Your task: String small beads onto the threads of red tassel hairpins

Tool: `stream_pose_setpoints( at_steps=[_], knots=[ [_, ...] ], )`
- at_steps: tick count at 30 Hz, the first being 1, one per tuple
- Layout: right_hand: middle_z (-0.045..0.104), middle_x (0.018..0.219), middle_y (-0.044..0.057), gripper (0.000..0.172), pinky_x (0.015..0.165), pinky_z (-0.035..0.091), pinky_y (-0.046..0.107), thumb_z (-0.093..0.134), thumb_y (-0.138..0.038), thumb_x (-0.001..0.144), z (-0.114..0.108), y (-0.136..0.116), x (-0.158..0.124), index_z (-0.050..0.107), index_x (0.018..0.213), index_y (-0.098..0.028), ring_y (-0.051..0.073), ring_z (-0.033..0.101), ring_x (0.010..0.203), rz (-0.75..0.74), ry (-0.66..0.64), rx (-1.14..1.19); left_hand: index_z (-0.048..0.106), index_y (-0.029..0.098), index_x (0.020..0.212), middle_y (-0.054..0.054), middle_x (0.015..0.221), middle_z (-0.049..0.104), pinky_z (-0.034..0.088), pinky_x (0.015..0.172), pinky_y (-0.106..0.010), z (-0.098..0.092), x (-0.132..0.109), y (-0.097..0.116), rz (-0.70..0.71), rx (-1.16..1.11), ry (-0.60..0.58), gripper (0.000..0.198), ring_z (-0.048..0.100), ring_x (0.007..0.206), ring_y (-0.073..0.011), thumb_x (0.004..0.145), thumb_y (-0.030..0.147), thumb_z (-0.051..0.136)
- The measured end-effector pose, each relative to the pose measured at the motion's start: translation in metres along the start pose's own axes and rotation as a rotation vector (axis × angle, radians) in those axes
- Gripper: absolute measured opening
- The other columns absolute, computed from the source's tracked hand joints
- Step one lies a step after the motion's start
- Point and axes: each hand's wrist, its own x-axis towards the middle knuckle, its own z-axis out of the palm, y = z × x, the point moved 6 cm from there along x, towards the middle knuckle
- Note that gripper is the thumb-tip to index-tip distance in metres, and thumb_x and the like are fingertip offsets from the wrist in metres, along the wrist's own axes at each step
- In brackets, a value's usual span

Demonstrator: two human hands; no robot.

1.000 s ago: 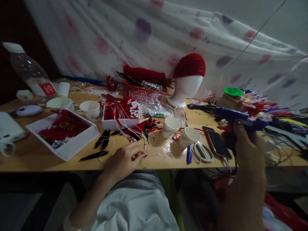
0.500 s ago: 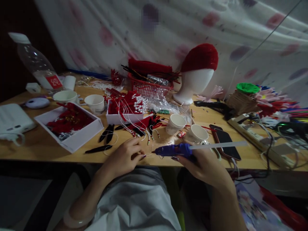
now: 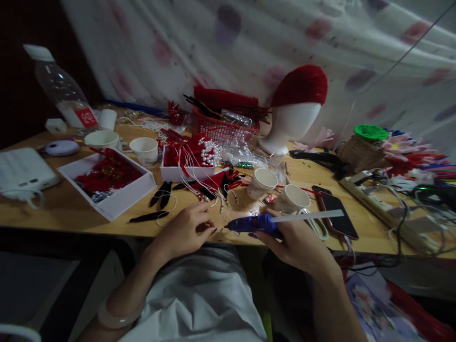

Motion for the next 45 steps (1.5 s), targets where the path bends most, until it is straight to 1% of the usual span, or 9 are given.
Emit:
stream_pose_setpoints(
  at_steps=[4, 10, 17, 23, 26, 32, 38, 42, 45],
  knots=[
    [0.07, 0.083, 0.008, 0.016, 0.062, 0.043, 0.03, 0.052, -0.032, 0.094, 0.003, 0.0, 0.0, 0.057, 0.084, -0.02, 0.023, 0.064, 0.068, 0.018, -0.009, -0.009, 0.067, 0.016, 0.075, -0.01, 0.097, 0.067, 0.053, 0.084, -0.034, 0.002, 0.0, -0.002, -0.007, 0.001, -0.002, 0.011, 0.065, 0.095, -0.0222, 0.082, 0.009, 0.063],
    [0.07, 0.08, 0.008, 0.018, 0.061, 0.042, 0.031, 0.051, -0.032, 0.093, -0.002, 0.001, -0.001, 0.058, 0.083, -0.02, 0.023, 0.063, 0.066, 0.032, 0.003, -0.044, 0.064, 0.016, 0.071, -0.008, 0.09, 0.066, 0.054, 0.078, -0.033, 0.001, -0.001, -0.002, -0.017, -0.007, -0.021, 0.014, 0.064, 0.088, -0.0206, 0.084, 0.011, 0.061],
    [0.069, 0.078, 0.007, 0.019, 0.061, 0.043, 0.03, 0.05, -0.033, 0.094, 0.002, -0.001, 0.001, 0.056, 0.081, -0.021, 0.023, 0.063, 0.065, 0.031, -0.053, -0.017, 0.066, 0.017, 0.074, -0.01, 0.097, 0.069, 0.054, 0.082, -0.035, 0.0, -0.001, -0.002, -0.015, 0.001, -0.015, 0.012, 0.067, 0.095, -0.0228, 0.083, 0.011, 0.062],
    [0.072, 0.088, 0.011, 0.019, 0.066, 0.045, 0.032, 0.049, -0.032, 0.095, -0.001, -0.002, 0.001, 0.06, 0.089, -0.019, 0.027, 0.068, 0.076, 0.027, -0.004, -0.045, 0.066, 0.017, 0.075, -0.012, 0.108, 0.07, 0.054, 0.087, -0.036, 0.001, -0.002, -0.004, -0.024, 0.001, -0.014, 0.011, 0.067, 0.102, -0.0238, 0.083, 0.011, 0.063],
    [0.073, 0.09, 0.01, 0.017, 0.066, 0.045, 0.031, 0.049, -0.031, 0.094, -0.002, -0.003, 0.001, 0.06, 0.089, -0.019, 0.025, 0.067, 0.075, 0.002, -0.011, -0.044, 0.067, 0.017, 0.075, -0.012, 0.104, 0.07, 0.054, 0.084, -0.035, 0.001, -0.002, -0.004, -0.03, 0.005, -0.017, 0.01, 0.067, 0.099, -0.0237, 0.083, 0.011, 0.064],
    [0.07, 0.077, 0.007, 0.018, 0.058, 0.04, 0.028, 0.051, -0.031, 0.094, -0.008, -0.001, 0.001, 0.06, 0.083, -0.02, 0.022, 0.064, 0.065, 0.045, 0.029, -0.05, 0.066, 0.017, 0.075, -0.01, 0.099, 0.07, 0.053, 0.082, -0.034, 0.001, -0.002, -0.003, -0.02, -0.002, -0.017, 0.011, 0.067, 0.095, -0.0223, 0.082, 0.01, 0.063],
    [0.068, 0.07, 0.006, 0.022, 0.054, 0.037, 0.028, 0.05, -0.032, 0.093, -0.006, -0.003, 0.001, 0.059, 0.077, -0.02, 0.02, 0.058, 0.055, 0.02, -0.014, -0.051, 0.065, 0.017, 0.073, -0.009, 0.093, 0.069, 0.053, 0.077, -0.032, 0.0, -0.001, -0.001, -0.023, 0.01, -0.014, 0.012, 0.066, 0.088, -0.0206, 0.083, 0.01, 0.062],
    [0.069, 0.073, 0.007, 0.022, 0.058, 0.041, 0.029, 0.049, -0.034, 0.094, -0.009, 0.0, 0.001, 0.061, 0.083, -0.019, 0.023, 0.063, 0.063, 0.059, 0.03, -0.033, 0.065, 0.018, 0.073, -0.006, 0.088, 0.067, 0.053, 0.076, -0.031, 0.0, -0.001, 0.0, -0.012, -0.001, -0.014, 0.012, 0.066, 0.086, -0.0195, 0.082, 0.009, 0.063],
    [0.07, 0.077, 0.008, 0.02, 0.06, 0.042, 0.03, 0.049, -0.033, 0.094, -0.005, -0.004, 0.003, 0.061, 0.085, -0.019, 0.024, 0.064, 0.067, 0.032, 0.015, -0.036, 0.065, 0.018, 0.074, -0.006, 0.089, 0.067, 0.053, 0.077, -0.031, 0.0, -0.001, -0.001, -0.012, -0.001, -0.004, 0.012, 0.065, 0.088, -0.0195, 0.081, 0.009, 0.064]
  ],
)
